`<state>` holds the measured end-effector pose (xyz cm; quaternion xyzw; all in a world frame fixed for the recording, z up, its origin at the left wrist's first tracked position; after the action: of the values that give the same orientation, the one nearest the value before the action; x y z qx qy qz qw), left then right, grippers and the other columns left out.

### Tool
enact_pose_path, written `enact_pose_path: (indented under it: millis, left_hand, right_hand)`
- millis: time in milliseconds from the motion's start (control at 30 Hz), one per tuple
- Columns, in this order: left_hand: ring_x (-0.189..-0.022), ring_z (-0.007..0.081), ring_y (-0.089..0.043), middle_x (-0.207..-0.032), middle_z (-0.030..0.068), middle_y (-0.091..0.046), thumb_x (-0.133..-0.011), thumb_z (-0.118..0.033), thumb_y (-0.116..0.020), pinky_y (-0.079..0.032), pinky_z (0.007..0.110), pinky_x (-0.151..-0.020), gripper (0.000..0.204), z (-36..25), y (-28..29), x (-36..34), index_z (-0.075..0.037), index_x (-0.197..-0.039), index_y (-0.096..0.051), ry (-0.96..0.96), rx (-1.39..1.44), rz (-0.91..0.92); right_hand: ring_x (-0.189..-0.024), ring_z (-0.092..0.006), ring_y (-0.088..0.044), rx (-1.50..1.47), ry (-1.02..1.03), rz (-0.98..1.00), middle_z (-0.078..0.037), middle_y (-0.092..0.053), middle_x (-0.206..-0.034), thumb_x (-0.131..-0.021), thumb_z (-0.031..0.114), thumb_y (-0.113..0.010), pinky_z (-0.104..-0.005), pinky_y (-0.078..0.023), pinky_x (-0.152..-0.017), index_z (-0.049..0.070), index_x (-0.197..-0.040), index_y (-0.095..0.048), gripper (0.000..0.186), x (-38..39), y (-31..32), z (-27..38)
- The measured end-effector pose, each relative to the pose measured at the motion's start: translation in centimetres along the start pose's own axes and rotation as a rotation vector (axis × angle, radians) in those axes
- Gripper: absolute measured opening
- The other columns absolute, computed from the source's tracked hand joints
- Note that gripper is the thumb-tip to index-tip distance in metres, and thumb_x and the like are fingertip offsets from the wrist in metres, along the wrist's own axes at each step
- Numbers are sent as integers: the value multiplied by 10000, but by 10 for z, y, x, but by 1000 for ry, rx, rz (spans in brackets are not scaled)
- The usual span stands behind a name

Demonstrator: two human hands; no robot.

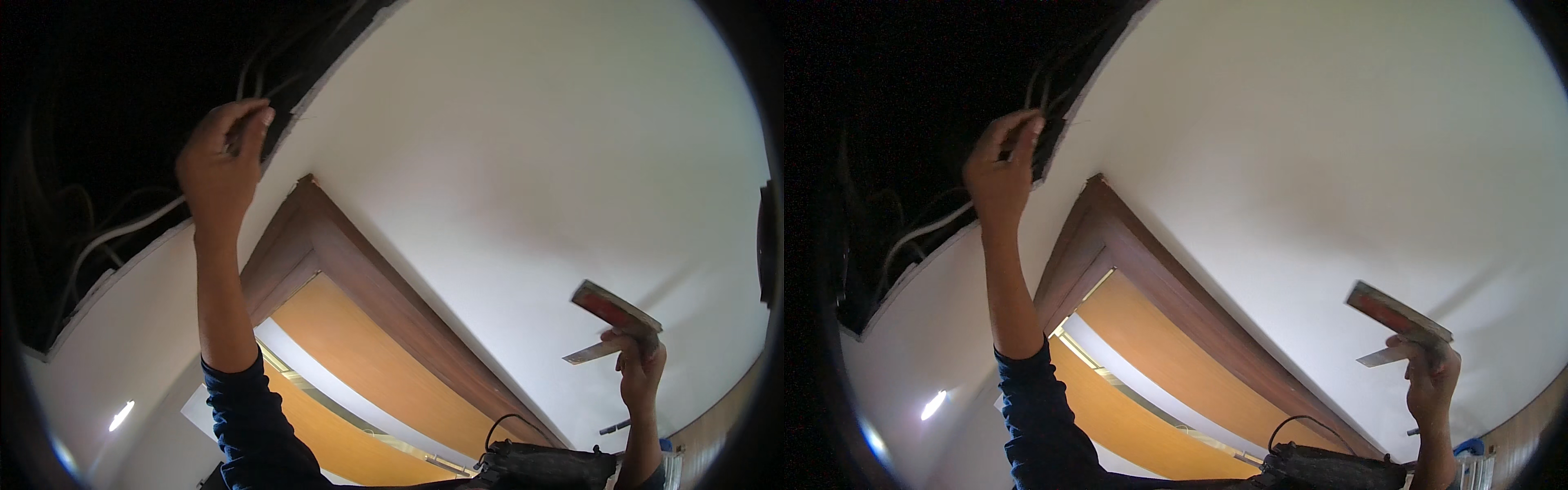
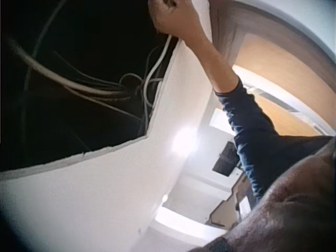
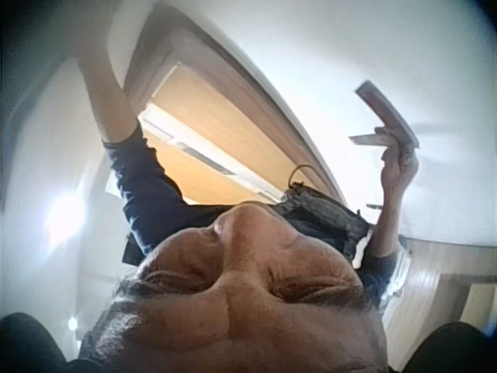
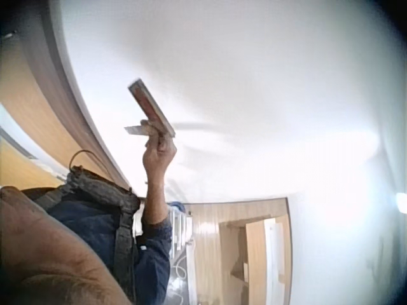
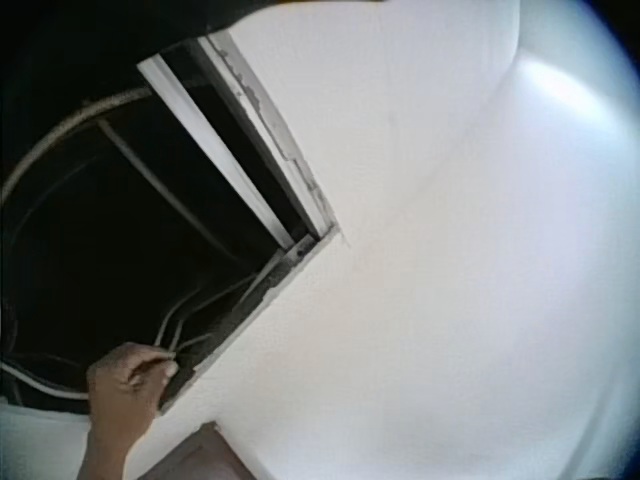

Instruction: The person measures and marks a rectangular area on the ceiling using a metal ruler and a utility knife. They then cut along the marked lines to create an opening in the ceiling panel. The person also uses a tape measure to verify dimensions during the process.

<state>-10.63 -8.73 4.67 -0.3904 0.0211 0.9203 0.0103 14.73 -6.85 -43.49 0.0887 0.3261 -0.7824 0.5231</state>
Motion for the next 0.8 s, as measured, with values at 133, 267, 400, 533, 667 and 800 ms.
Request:
enact_pose_path:
  millis: [133, 267, 400, 533, 667, 800]
  left_hand:
    - [-1011, 200, -669, -1133, 66, -701, -921, -305, -701, -514, 372, -906, 324, -29, 38, -1, -124, -1189, -684, 30, 203, 243]
    - [-979, 250, -695, -1115, 111, -713, -820, -390, -792, -544, 412, -844, 501, -90, 79, 23, -138, -1234, -665, -183, 531, 623]
    - [-977, 238, -708, -1078, 155, -710, -798, -228, -825, -541, 318, -806, 543, -117, 89, 49, -39, -1268, -630, -122, 562, 1025]
    - [-890, 230, -727, -975, 143, -720, -810, -73, -772, -553, 297, -744, 377, -128, 93, 66, -48, -1167, -652, -46, 530, 977]
    - [-793, 232, -727, -920, 116, -721, -879, -109, -711, -547, 305, -663, 202, -117, 97, 73, -62, -1062, -640, 105, 356, 842]
    - [-634, 69, -635, -758, 36, -667, -929, -150, -699, -465, 207, -517, 142, -63, 133, 69, -64, -1019, -631, 273, 158, 393]
  right_hand:
    - [-576, -213, -643, 226, 337, 100, -92, -725, -797, -884, 81, -647, -320, -475, -516, 56, -971, -664, 91, -29, -41, 49]
    - [-706, -287, -691, 444, 545, 331, -72, -692, -775, -858, 135, -664, -382, -514, -561, 91, -899, -615, 78, -46, -92, 114]
    - [-722, -274, -695, 315, 692, 414, -66, -682, -766, -885, 209, -638, -390, -522, -579, 103, -933, -595, 124, -50, -129, 141]
    - [-779, -265, -706, 212, 770, 533, -58, -708, -874, -884, 229, -635, -391, -537, -589, 121, -1011, -597, 171, -47, -158, 143]
    - [-842, -254, -715, 112, 663, 440, -84, -700, -1110, -846, 188, -675, -373, -564, -596, 124, -1129, -621, 295, -49, -165, 130]
    - [-855, -226, -741, -16, 549, 295, -127, -717, -1088, -812, 29, -708, -313, -600, -685, 102, -1163, -655, 363, -38, -121, 61]
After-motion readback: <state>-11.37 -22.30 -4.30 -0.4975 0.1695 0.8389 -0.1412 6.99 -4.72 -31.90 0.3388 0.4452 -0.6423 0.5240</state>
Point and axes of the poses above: each hand's wrist, its own x-axis away from the middle knuckle, its own y-axis out of the back of the hand, z = x × y, the point moved 1 cm from there along -x, towards the middle knuckle
